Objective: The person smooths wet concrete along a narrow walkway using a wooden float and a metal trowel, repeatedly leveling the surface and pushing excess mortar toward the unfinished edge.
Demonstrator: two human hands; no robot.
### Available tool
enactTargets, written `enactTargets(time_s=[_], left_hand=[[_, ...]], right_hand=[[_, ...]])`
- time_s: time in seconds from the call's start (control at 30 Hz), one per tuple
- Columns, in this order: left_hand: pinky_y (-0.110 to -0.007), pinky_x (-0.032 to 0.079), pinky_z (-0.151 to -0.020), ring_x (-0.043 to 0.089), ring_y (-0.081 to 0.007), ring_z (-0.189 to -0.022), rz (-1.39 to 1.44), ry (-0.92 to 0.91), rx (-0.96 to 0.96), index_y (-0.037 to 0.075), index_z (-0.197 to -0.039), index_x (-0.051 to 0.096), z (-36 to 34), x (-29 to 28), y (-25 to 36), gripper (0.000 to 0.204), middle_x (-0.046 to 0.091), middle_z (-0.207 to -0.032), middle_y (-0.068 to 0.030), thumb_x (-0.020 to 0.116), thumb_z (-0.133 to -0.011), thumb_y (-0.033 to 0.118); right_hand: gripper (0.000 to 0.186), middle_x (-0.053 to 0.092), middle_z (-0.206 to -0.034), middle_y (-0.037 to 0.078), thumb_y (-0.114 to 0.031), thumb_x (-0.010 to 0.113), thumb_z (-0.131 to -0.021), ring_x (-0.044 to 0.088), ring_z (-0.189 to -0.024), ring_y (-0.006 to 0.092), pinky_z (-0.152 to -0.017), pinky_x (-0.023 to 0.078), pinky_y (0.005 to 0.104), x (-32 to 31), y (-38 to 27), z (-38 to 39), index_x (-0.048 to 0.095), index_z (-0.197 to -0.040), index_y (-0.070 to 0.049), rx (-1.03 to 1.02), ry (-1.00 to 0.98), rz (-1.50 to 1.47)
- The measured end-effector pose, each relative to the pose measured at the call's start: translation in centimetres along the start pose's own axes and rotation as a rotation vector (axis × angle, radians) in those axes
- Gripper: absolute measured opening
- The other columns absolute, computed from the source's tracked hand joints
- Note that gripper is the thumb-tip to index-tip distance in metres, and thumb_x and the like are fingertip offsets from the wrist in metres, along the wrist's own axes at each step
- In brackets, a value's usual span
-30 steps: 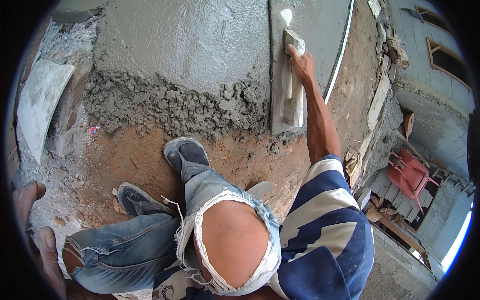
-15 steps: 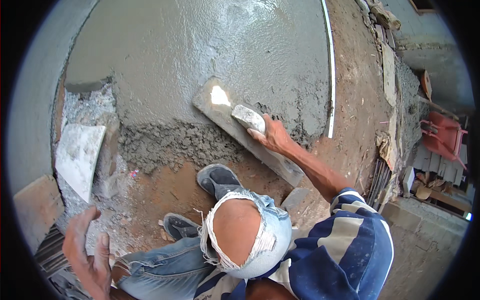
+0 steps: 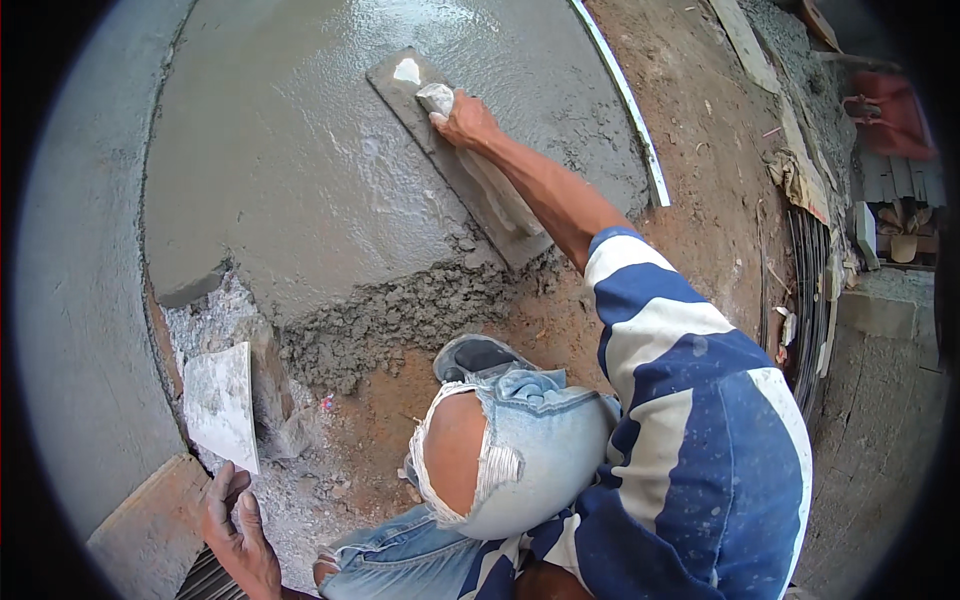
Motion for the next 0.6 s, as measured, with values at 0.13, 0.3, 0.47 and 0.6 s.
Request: enactTargets(time_s=[0.13, 0.3, 0.47, 0.6], left_hand=[[-0.033, 0.044, -0.091, 0.058, -0.0189, -0.099, 0.046, 0.025, -0.018, -0.001, -0.128, 0.057, -0.8, -0.2, -0.9, 0.035, 0.064, -0.104, -0.0121, 0.056, -0.096, 0.014], [-0.032, 0.044, -0.09, 0.058, -0.0198, -0.098, 0.038, -0.037, 0.017, -0.001, -0.128, 0.057, -1.7, 0.4, -0.3, 0.036, 0.064, -0.103, -0.0125, 0.057, -0.096, 0.017], [-0.033, 0.044, -0.091, 0.058, -0.0205, -0.098, 0.023, -0.038, -0.011, -0.001, -0.128, 0.057, -1.8, 0.3, -0.7, 0.038, 0.064, -0.103, -0.013, 0.057, -0.096, 0.02], [-0.034, 0.044, -0.093, 0.058, -0.0213, -0.1, 0.067, -0.058, -0.006, -0.001, -0.128, 0.057, -1.3, 0.4, -1.7, 0.039, 0.063, -0.106, -0.0131, 0.057, -0.097, 0.022]], right_hand=[[0.065, 0.059, -0.118, 0.031, -0.043, 0.065, -0.083, 0.058, -0.113, 0.0433, -0.095, 0.048, 0.0482, -2.8, 4.3, -1.2, 0.048, -0.123, 0.006, 0.088, 0.087, -0.028], [0.068, 0.06, -0.115, 0.034, -0.045, 0.066, -0.08, 0.059, -0.11, 0.0454, -0.094, 0.048, 0.0467, -8.2, 11.6, -0.5, 0.055, -0.118, 0.01, 0.217, 0.305, -0.042], [0.069, 0.062, -0.113, 0.031, -0.047, 0.067, -0.078, 0.061, -0.107, 0.0433, -0.091, 0.05, 0.0457, -10.3, 17.0, 1.4, 0.058, -0.115, 0.011, 0.3, 0.377, 0.021], [0.069, 0.065, -0.108, 0.029, -0.049, 0.068, -0.077, 0.063, -0.104, 0.0415, -0.088, 0.05, 0.0445, -12.2, 23.5, 4.2, 0.059, -0.113, 0.01, 0.38, 0.387, 0.035]])
Point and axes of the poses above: each hand's wrist, its own z-axis away from the middle knuckle, its own x-axis out of the palm, y = z × x, the point moved 9 cm from there along -z, towards the middle knuckle
